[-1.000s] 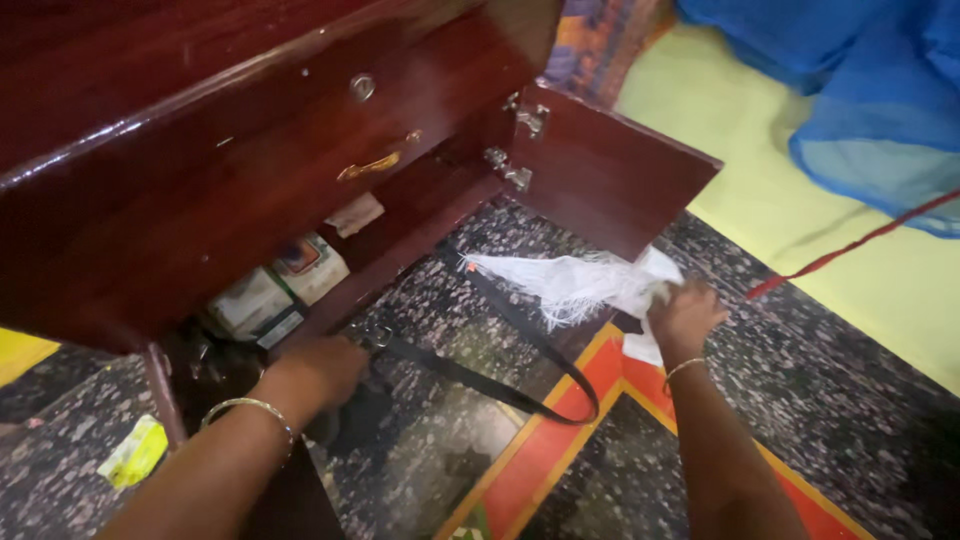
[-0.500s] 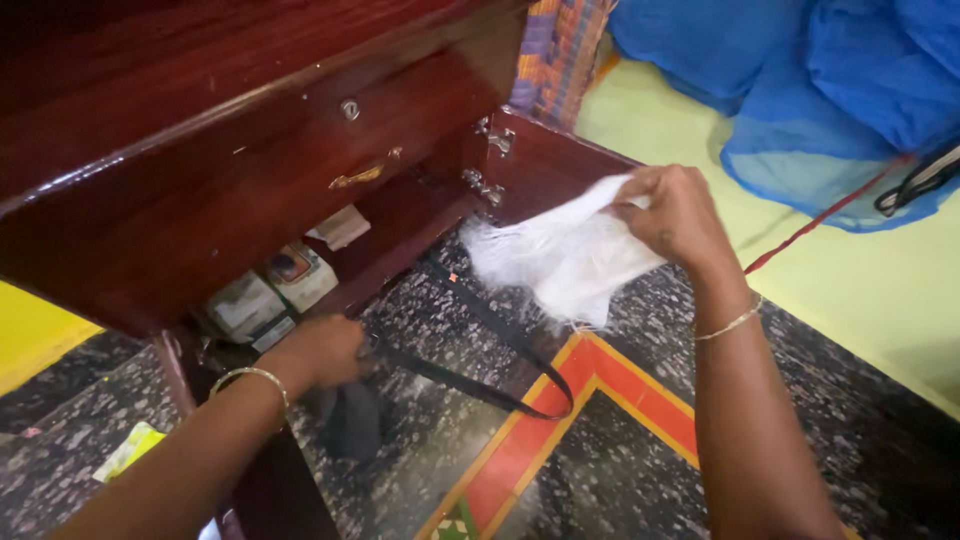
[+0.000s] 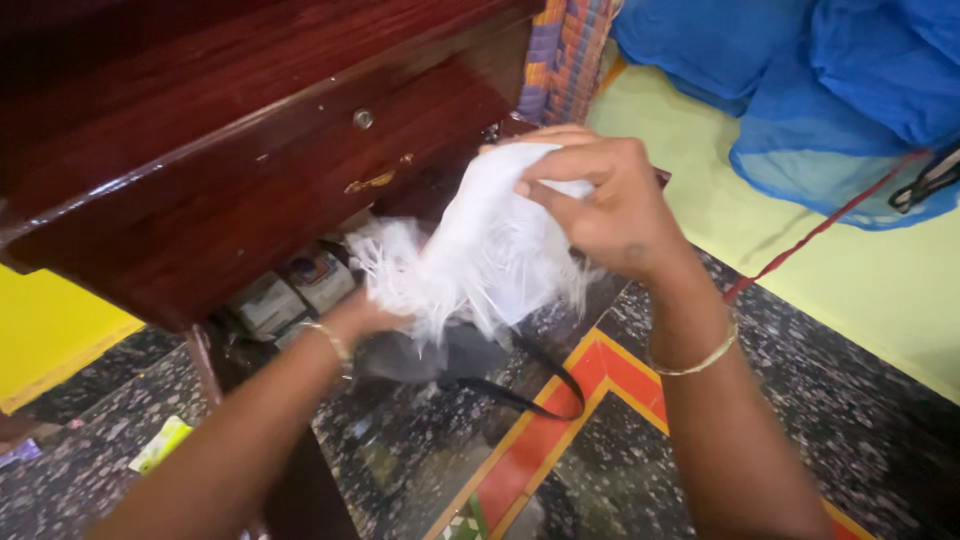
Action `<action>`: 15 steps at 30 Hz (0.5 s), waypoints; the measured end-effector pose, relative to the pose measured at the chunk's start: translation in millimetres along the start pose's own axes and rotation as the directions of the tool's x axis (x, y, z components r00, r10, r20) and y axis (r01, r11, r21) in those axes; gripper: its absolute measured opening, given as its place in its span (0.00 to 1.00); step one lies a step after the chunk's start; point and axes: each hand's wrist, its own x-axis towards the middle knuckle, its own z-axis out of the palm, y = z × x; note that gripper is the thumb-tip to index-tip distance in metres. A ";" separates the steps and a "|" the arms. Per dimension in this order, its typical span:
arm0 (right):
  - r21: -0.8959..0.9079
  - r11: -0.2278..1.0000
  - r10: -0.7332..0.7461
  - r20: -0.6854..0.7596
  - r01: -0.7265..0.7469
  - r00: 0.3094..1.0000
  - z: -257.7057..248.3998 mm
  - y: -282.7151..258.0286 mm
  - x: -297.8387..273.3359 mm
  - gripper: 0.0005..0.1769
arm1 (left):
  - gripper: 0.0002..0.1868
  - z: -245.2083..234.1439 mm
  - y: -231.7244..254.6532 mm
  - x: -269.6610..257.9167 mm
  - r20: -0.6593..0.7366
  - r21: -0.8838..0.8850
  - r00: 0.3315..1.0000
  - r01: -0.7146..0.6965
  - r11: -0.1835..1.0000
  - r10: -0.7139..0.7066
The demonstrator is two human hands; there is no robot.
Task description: The person opens a wooden cabinet, places several small items inside, and then wipes the exterior surfaces of the cabinet with a cloth. The person cleans the front, sides, and edges of the cabinet.
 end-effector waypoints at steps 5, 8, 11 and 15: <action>0.074 0.984 0.171 -0.093 -0.165 0.981 3.9 21.2 -0.1 0.12 | 0.14 56.5 37.6 48.0 0.357 0.738 0.928 -0.208 0.642 -0.110; -0.359 0.866 0.288 -0.211 -0.348 0.934 2.9 49.5 -9.5 0.25 | 0.20 32.2 115.1 31.0 -0.123 0.574 0.837 0.498 0.649 -0.533; -0.492 0.769 0.412 -0.107 -0.408 0.905 10.5 82.1 -22.5 0.45 | 0.18 21.5 154.1 12.3 -0.274 0.250 0.774 0.630 0.735 -0.570; -0.512 0.735 0.554 0.076 -0.445 0.829 48.3 119.6 -43.8 0.63 | 0.17 22.8 148.2 0.7 -0.227 -0.008 0.913 0.345 0.939 -0.338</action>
